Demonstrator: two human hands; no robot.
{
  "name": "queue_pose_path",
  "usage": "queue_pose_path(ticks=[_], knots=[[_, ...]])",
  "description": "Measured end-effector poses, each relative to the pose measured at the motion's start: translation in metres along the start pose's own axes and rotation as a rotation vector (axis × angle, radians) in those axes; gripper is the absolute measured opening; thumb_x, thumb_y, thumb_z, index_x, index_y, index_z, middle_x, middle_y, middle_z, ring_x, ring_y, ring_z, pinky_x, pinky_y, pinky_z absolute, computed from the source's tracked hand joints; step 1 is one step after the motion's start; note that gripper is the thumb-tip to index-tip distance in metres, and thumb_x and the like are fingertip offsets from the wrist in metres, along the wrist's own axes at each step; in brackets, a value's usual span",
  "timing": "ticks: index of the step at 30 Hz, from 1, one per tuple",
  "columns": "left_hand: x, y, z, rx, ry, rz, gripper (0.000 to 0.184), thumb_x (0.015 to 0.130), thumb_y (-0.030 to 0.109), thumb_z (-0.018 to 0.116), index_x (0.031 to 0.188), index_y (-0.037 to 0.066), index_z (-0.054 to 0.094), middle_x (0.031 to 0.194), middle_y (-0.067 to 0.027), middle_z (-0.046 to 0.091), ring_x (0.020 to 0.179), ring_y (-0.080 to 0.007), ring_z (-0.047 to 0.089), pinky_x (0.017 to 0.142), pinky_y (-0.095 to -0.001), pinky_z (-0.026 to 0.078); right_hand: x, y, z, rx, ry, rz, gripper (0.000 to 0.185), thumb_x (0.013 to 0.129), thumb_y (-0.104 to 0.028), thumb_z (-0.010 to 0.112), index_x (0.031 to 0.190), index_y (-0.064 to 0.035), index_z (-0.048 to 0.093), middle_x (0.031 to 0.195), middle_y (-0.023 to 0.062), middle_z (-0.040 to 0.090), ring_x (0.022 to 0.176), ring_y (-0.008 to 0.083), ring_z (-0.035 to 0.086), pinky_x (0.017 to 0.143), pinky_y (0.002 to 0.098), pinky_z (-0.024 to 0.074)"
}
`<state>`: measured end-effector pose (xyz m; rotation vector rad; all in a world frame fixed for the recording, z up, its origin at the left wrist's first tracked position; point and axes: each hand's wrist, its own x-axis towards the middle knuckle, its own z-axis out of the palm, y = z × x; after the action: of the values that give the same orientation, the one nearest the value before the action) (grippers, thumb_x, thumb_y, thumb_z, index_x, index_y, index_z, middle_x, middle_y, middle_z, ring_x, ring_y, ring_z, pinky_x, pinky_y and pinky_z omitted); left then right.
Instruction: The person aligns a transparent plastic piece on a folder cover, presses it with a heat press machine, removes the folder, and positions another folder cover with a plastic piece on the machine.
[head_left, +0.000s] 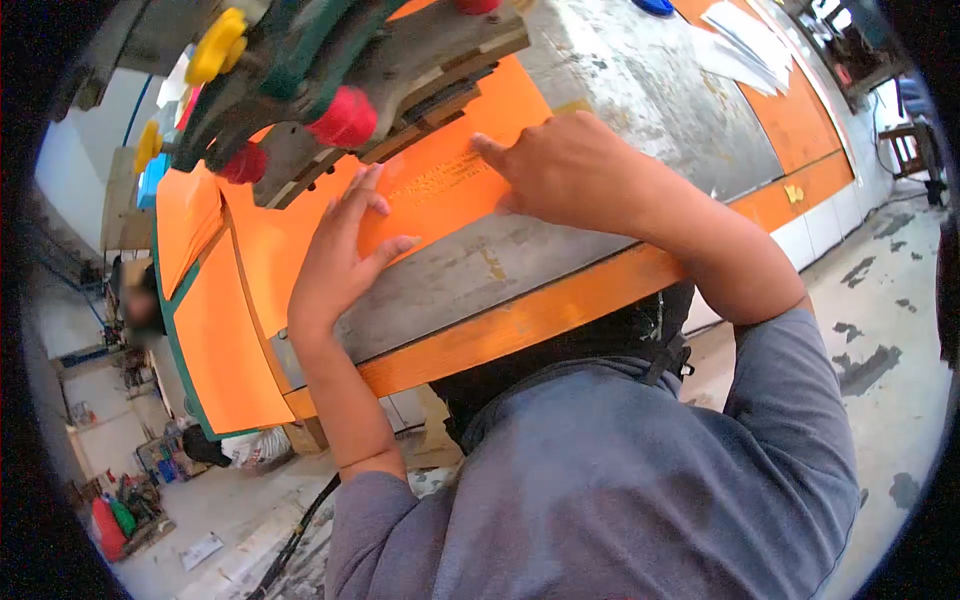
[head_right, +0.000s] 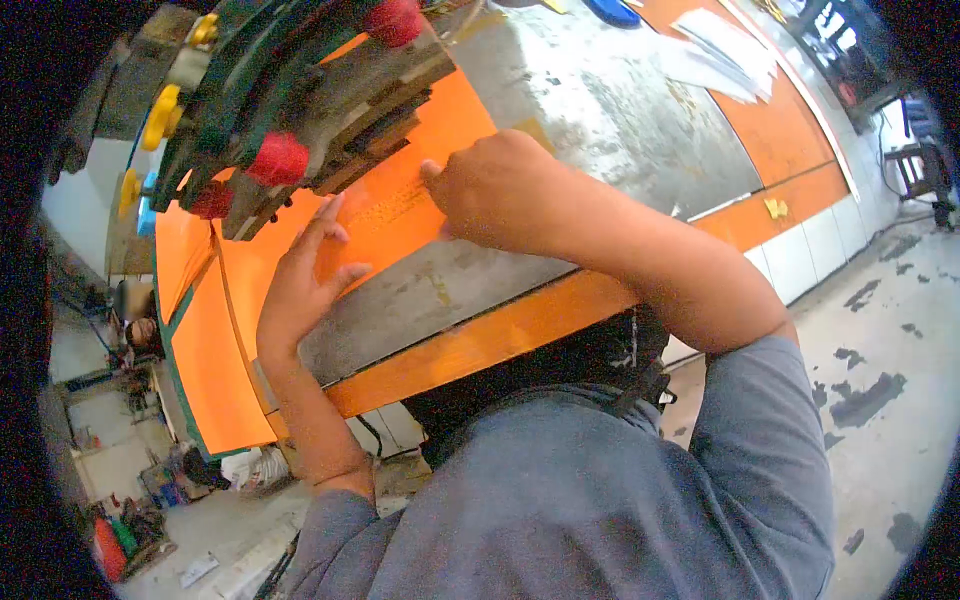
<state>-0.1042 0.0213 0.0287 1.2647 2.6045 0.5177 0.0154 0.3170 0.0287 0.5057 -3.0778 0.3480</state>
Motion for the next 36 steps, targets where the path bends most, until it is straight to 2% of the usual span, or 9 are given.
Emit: queue_pose_path(ticks=[1, 3, 6, 7, 9, 25, 33, 36], knots=[[-0.001, 0.002, -0.001, -0.025, -0.018, -0.035, 0.093, 0.09, 0.035, 0.085, 0.167, 0.01, 0.04, 0.126, -0.0104, 0.068, 0.143, -0.03, 0.057, 0.122, -0.046, 0.04, 0.0, 0.001, 0.001, -0.005, -0.002, -0.014, 0.061, 0.092, -0.042, 0.077, 0.13, 0.0039, 0.065, 0.088, 0.0158, 0.077, 0.086, 0.0367, 0.077, 0.069, 0.0471, 0.0602], [-0.001, 0.002, 0.0, -0.054, -0.029, -0.076, 0.094, 0.089, 0.035, 0.086, 0.167, 0.01, 0.04, 0.126, -0.0106, 0.067, 0.145, -0.0309, 0.055, 0.123, -0.0466, 0.038, -0.002, 0.004, 0.009, -0.01, 0.094, -0.02, 0.072, 0.091, -0.037, 0.079, 0.15, -0.0009, 0.058, 0.076, 0.0154, 0.073, 0.075, 0.0355, 0.075, 0.065, 0.0478, 0.0555], [-0.003, -0.001, 0.001, -0.067, -0.034, -0.052, 0.094, 0.089, 0.035, 0.086, 0.167, 0.011, 0.04, 0.125, -0.0107, 0.067, 0.148, -0.0331, 0.052, 0.125, -0.0474, 0.037, -0.002, 0.004, 0.013, -0.017, 0.111, -0.019, 0.073, 0.092, -0.036, 0.078, 0.152, -0.0012, 0.057, 0.077, 0.0157, 0.073, 0.073, 0.0352, 0.074, 0.065, 0.0477, 0.0554], [-0.004, -0.002, 0.002, -0.053, -0.019, -0.037, 0.094, 0.089, 0.035, 0.086, 0.167, 0.011, 0.04, 0.125, -0.0108, 0.066, 0.15, -0.0337, 0.05, 0.126, -0.0478, 0.036, -0.001, 0.002, 0.01, -0.018, 0.109, -0.024, 0.073, 0.092, -0.036, 0.078, 0.152, -0.0012, 0.057, 0.077, 0.0157, 0.073, 0.073, 0.0352, 0.074, 0.065, 0.0477, 0.0554], [-0.005, -0.004, 0.003, -0.04, -0.004, -0.024, 0.094, 0.088, 0.036, 0.086, 0.166, 0.011, 0.04, 0.125, -0.011, 0.066, 0.151, -0.0343, 0.048, 0.126, -0.0482, 0.035, -0.001, -0.001, 0.001, -0.02, -0.012, 0.027, 0.074, 0.092, -0.043, 0.078, 0.146, 0.0033, 0.058, 0.088, 0.0149, 0.077, 0.084, 0.0362, 0.077, 0.066, 0.0472, 0.0587], [-0.003, -0.002, 0.002, -0.037, -0.042, -0.052, 0.097, 0.087, 0.038, 0.086, 0.167, 0.011, 0.038, 0.129, -0.0122, 0.067, 0.141, -0.0346, 0.055, 0.127, -0.0505, 0.033, -0.003, 0.0, -0.002, 0.028, -0.003, 0.002, 0.073, 0.094, -0.04, 0.076, 0.149, 0.0029, 0.054, 0.09, 0.0167, 0.077, 0.086, 0.0366, 0.077, 0.07, 0.0471, 0.0605], [-0.005, 0.0, 0.002, -0.074, -0.033, -0.076, 0.096, 0.088, 0.036, 0.085, 0.167, 0.012, 0.037, 0.131, -0.0118, 0.067, 0.138, -0.0331, 0.058, 0.128, -0.0495, 0.033, -0.002, -0.001, -0.003, 0.034, -0.026, 0.027, 0.069, 0.094, -0.04, 0.076, 0.145, 0.0027, 0.059, 0.088, 0.0178, 0.076, 0.085, 0.0375, 0.077, 0.068, 0.0489, 0.0603], [-0.004, 0.0, 0.002, 0.001, -0.002, -0.03, 0.095, 0.089, 0.036, 0.085, 0.168, 0.012, 0.037, 0.131, -0.012, 0.067, 0.135, -0.0332, 0.059, 0.126, -0.0493, 0.036, -0.003, 0.0, -0.002, 0.025, -0.001, 0.01, 0.07, 0.094, -0.04, 0.076, 0.146, 0.003, 0.058, 0.088, 0.0179, 0.076, 0.084, 0.0378, 0.076, 0.069, 0.0487, 0.0605]])
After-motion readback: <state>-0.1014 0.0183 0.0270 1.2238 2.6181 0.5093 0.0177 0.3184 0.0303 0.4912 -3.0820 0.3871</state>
